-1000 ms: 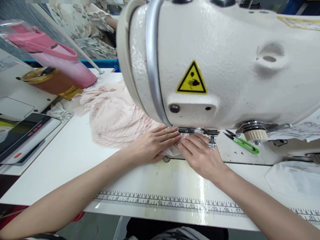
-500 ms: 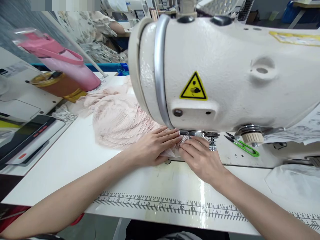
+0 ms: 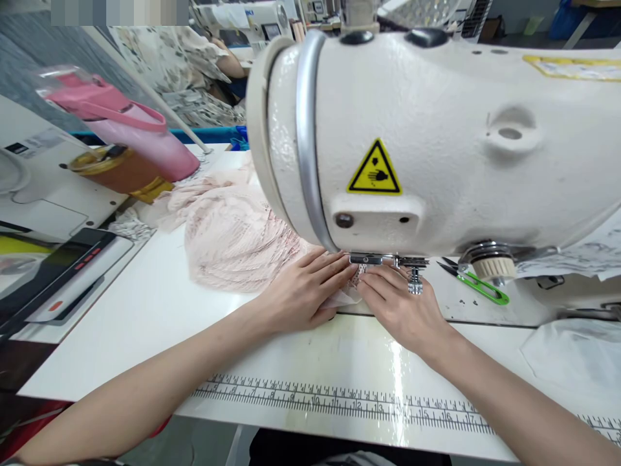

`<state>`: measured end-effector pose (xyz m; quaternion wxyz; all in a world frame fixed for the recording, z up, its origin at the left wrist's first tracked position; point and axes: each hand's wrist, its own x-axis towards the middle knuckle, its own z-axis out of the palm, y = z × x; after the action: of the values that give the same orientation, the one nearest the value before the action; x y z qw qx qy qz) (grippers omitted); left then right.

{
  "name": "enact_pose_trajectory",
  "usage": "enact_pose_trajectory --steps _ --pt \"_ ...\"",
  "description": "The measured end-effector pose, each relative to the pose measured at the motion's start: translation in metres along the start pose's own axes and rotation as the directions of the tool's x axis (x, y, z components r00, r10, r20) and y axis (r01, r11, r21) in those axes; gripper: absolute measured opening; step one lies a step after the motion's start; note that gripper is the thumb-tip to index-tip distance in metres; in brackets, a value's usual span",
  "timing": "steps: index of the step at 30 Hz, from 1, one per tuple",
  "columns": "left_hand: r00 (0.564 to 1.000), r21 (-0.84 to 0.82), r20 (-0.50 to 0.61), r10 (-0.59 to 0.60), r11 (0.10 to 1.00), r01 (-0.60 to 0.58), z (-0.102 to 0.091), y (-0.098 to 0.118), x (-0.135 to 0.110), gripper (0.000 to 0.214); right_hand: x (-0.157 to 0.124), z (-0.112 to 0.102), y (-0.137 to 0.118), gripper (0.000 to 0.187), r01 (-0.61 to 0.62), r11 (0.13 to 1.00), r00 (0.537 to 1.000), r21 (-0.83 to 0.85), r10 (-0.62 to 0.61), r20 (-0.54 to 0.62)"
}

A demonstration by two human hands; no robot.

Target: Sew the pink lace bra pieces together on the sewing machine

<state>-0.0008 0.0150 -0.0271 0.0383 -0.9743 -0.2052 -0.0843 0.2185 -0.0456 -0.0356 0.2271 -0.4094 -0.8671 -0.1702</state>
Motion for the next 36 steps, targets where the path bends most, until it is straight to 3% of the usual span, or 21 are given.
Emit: enact_pose_trajectory --steps 24,31,34,36 --pt "0.997 0.055 0.050 -0.060 0.997 0.057 -0.001 0.009 0.001 0.057 -0.012 0.006 0.017 0.030 -0.100 0.994 0.987 0.032 0.095 0.132" --pt "0.992 0.040 0.083 -0.093 0.995 0.090 -0.004 0.008 0.005 0.057 -0.017 0.014 0.024 0.032 -0.092 0.994 0.990 0.051 0.086 0.114" --pt "0.994 0.054 0.056 -0.089 0.995 0.086 -0.003 0.009 0.005 0.055 -0.016 0.013 0.024 0.032 -0.081 0.996 0.989 0.029 0.076 0.125" --pt "1.000 0.068 0.002 -0.019 0.998 0.019 0.000 0.008 0.003 0.048 -0.015 0.011 0.022 0.031 -0.074 0.997 0.987 0.002 0.073 0.142"
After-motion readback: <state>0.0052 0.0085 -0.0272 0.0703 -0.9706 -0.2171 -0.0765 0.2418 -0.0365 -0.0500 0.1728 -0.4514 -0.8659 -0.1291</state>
